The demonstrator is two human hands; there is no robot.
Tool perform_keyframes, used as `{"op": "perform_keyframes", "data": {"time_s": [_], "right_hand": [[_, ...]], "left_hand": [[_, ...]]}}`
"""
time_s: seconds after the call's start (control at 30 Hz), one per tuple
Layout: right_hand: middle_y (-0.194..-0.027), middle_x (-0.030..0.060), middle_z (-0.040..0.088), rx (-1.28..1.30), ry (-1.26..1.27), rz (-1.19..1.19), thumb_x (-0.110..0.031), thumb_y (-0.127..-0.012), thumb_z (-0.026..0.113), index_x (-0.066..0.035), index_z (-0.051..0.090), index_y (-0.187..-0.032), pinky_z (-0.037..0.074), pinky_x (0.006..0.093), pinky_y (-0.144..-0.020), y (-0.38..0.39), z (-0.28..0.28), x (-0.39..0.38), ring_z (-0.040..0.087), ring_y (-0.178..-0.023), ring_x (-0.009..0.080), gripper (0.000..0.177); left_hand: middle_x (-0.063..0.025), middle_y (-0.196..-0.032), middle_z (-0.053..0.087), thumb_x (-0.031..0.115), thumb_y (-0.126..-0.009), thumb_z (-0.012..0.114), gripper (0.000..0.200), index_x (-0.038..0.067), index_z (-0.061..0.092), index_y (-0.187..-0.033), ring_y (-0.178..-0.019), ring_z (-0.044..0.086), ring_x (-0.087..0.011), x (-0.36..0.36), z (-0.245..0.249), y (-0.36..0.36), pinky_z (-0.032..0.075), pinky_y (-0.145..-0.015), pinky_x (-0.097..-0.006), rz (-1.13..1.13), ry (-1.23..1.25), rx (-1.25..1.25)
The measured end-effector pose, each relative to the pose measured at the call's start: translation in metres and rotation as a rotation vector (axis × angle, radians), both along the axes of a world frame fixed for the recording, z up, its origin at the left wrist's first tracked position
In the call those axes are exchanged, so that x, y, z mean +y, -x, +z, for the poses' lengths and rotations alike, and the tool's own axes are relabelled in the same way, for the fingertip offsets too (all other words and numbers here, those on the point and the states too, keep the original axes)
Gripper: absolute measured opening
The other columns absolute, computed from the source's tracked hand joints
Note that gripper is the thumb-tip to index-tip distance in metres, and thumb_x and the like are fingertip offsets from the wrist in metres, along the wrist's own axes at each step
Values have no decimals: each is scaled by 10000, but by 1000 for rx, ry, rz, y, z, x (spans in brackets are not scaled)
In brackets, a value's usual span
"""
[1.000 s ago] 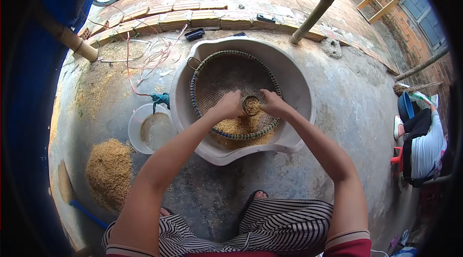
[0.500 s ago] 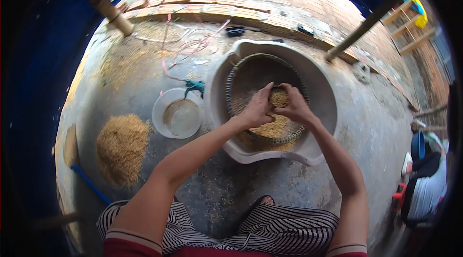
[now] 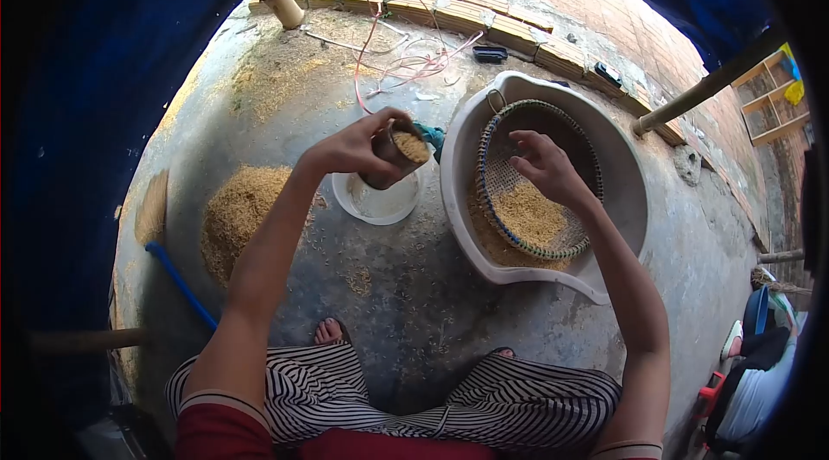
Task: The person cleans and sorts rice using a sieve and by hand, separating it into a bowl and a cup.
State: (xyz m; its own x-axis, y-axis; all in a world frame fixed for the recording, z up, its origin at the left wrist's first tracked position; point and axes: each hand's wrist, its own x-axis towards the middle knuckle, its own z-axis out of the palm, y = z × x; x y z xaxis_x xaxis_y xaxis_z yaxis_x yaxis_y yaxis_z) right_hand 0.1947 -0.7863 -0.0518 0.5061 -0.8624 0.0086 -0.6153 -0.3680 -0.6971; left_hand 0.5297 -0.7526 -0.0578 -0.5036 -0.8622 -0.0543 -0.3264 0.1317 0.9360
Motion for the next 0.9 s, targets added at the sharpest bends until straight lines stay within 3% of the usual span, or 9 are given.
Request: {"op": "perform_keyframes", "data": {"time_s": [0.07, 0.13, 0.17, 0.33, 0.4, 0.67, 0.73, 0.83, 0.9], "right_hand": [[-1032, 128, 561, 44, -53, 6, -185, -827, 603, -45, 500, -1162, 482, 299, -757, 6, -13, -6, 591, -866, 173, 378], [-999, 124, 586, 91, -101, 12, -179, -826, 600, -36, 520, -1136, 485, 301, -749, 8, -19, -9, 597, -847, 173, 351], [-969, 123, 604, 111, -125, 5, -177, -828, 592, -28, 532, -1118, 486, 303, -744, 10, -22, -8, 602, -831, 175, 331], [-926, 132, 626, 195, -157, 43, -173, -832, 564, -26, 546, -1093, 489, 313, -734, 5, -27, -2, 612, -814, 188, 300], [-952, 156, 615, 253, -180, 70, -222, -814, 552, -32, 556, -1079, 471, 358, -770, 2, -25, 0, 603, -849, 264, 326], [-948, 182, 613, 369, -175, 118, -208, -809, 543, -26, 555, -1075, 460, 376, -797, 3, -31, 7, 594, -883, 302, 322], [-948, 187, 612, 391, -188, 103, -204, -807, 543, -25, 554, -1077, 458, 378, -802, 6, -32, 7, 592, -892, 305, 324], [-953, 193, 610, 413, -189, 109, -202, -796, 543, -23, 553, -1085, 457, 381, -815, 14, -39, 5, 589, -908, 312, 339], [-952, 193, 611, 403, -166, 109, -210, -790, 546, -24, 555, -1082, 457, 383, -821, 25, -46, 3, 590, -907, 316, 346]], "left_hand": [[-107, -1116, 522, 148, -578, 776, 726, 67, 415, -1202, -1044, 498, -205, 6, -10, -18, 419, -901, -317, -13, -19, -69], [-144, -1039, 563, 291, -568, 758, 681, 57, 473, -1139, -983, 549, -232, 6, -24, -27, 447, -845, -320, -8, -104, -615], [-144, -1039, 563, 291, -568, 758, 681, 57, 473, -1139, -983, 549, -232, 6, -32, -31, 447, -845, -320, -8, -106, -611], [-147, -952, 607, 385, -536, 739, 651, 81, 518, -1067, -922, 584, -264, 3, -30, -17, 469, -772, -344, -110, -101, -1230], [-130, -930, 615, 375, -525, 754, 654, 88, 521, -1064, -912, 589, -258, 1, -24, -12, 461, -768, -344, -131, -37, -1282], [-90, -868, 619, 297, -476, 814, 697, 102, 517, -1076, -868, 580, -242, -1, -13, 6, 375, -792, -344, -209, 202, -1437], [-76, -879, 608, 250, -595, 740, 490, 103, 568, -1031, -914, 550, -225, 2, -20, 9, 359, -797, -339, -248, 345, -1457], [-73, -905, 603, 195, -700, 629, 256, 126, 629, -947, -962, 525, -211, -6, -66, 4, 351, -807, -333, -220, 377, -1594], [-74, -908, 606, 172, -762, 538, 170, 152, 660, -878, -958, 531, -205, -4, -59, 7, 358, -805, -344, -255, 307, -1657]]}}
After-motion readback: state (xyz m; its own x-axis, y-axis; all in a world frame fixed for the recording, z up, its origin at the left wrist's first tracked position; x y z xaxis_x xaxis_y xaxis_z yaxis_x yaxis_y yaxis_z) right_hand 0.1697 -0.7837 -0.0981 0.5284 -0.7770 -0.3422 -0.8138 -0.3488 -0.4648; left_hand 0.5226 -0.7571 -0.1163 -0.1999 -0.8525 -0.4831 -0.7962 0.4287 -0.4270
